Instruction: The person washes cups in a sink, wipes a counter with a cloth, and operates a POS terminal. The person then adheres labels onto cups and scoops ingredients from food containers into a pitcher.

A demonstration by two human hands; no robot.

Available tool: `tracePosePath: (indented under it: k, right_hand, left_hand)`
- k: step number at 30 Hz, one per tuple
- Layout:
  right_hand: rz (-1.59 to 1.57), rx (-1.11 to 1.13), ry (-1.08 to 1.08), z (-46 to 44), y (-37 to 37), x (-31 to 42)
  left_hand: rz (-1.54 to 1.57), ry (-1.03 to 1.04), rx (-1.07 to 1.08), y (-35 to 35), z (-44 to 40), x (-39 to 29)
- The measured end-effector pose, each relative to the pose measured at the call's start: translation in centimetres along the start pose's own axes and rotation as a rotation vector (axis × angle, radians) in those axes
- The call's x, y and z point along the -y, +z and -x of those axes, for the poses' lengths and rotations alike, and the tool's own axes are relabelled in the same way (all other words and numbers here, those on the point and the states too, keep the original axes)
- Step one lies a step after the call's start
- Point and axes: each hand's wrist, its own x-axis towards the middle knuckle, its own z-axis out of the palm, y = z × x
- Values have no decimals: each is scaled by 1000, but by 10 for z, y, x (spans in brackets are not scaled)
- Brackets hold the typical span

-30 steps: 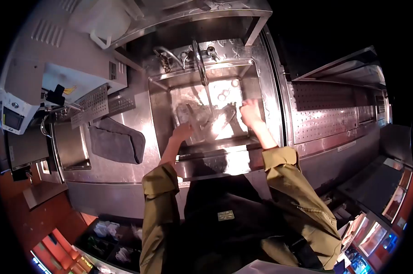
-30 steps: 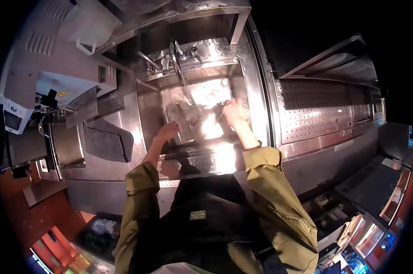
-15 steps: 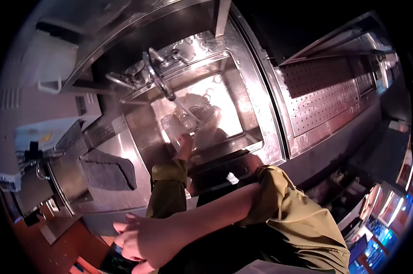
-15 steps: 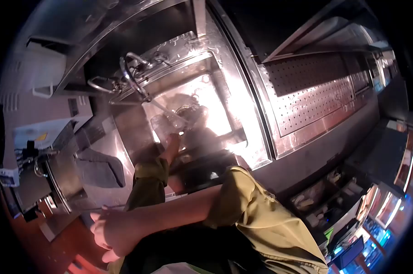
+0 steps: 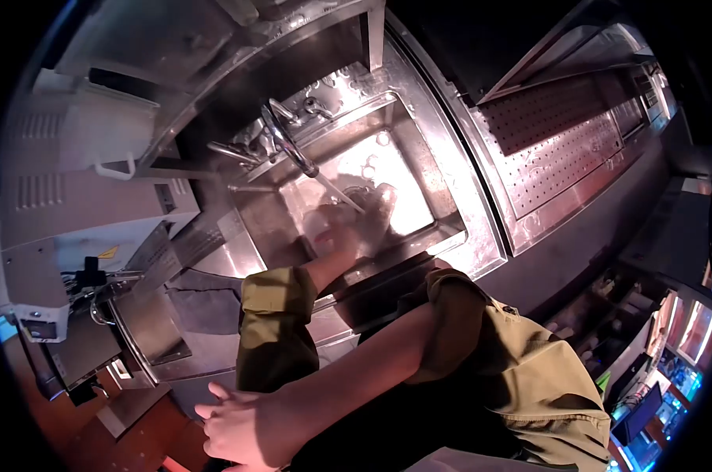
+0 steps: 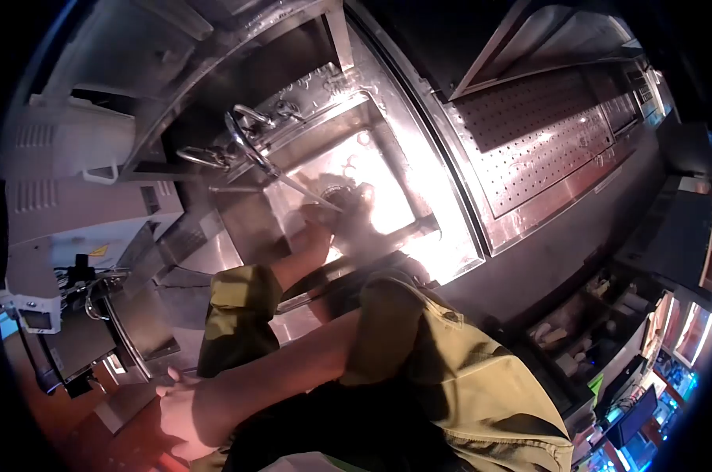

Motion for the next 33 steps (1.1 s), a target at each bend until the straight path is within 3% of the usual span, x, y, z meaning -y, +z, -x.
tracePosePath:
  k: [3,6,9,12,13,16,17,18,21,23,24,25,26,28,29,31,33]
  right_hand:
    - [208,105,78,13,-38,22]
    - [437,-35,76,23,-32,18]
    - [398,124,32,31,-30,45]
    - [127,-64,-178,29,2,57]
    - [-9,-2,-211,29,2,58]
    - [564,98,51,37,-25,61]
    - [687,-56,50,41,-25,43]
    - [700,-70,52,48,-18,36]
    - [543,-252,-79,63,-7,24]
    - [469,-333,-4,93,-26,15]
    - [479,-513,-18,108,-29,-3]
    - [544,-482,125,123,-38,-14]
    - [438,-687,80,139,-36,-30]
    - [352,-733,94,164,-41,-45]
    - [216,-607,366,178,-44,-43]
    - [208,-675,350,201,-47,-47]
    - [159,-773,399,223,-44,-68]
  left_hand:
    - [-44,2,-51,-19,2,-6]
    - [-94,-25,-88,-36,-4,-6]
    - [-133,-57,-109,-50,-17,-8]
    - [-155,-91,-130,-68,-26,-12]
    - [-174,-93,-137,-70,-25,-12]
    - [-161,-85,-166,-74,-11,-11]
    - [-153,-80,-175,-75,-5,-10]
    - [-143,-74,-187,-76,0,-8]
    - [-87,-47,-211,-74,9,0]
    - [-24,-44,-240,-76,10,7]
    - [25,-36,-261,-77,9,11]
    - [87,-25,-286,-78,8,19]
    - [190,-4,-318,-81,5,29]
    - [503,-26,-318,-94,-3,43]
    - [709,-103,-265,-100,-2,49]
    - [1101,-395,-114,-134,25,30]
    - [906,-296,-116,-90,10,49]
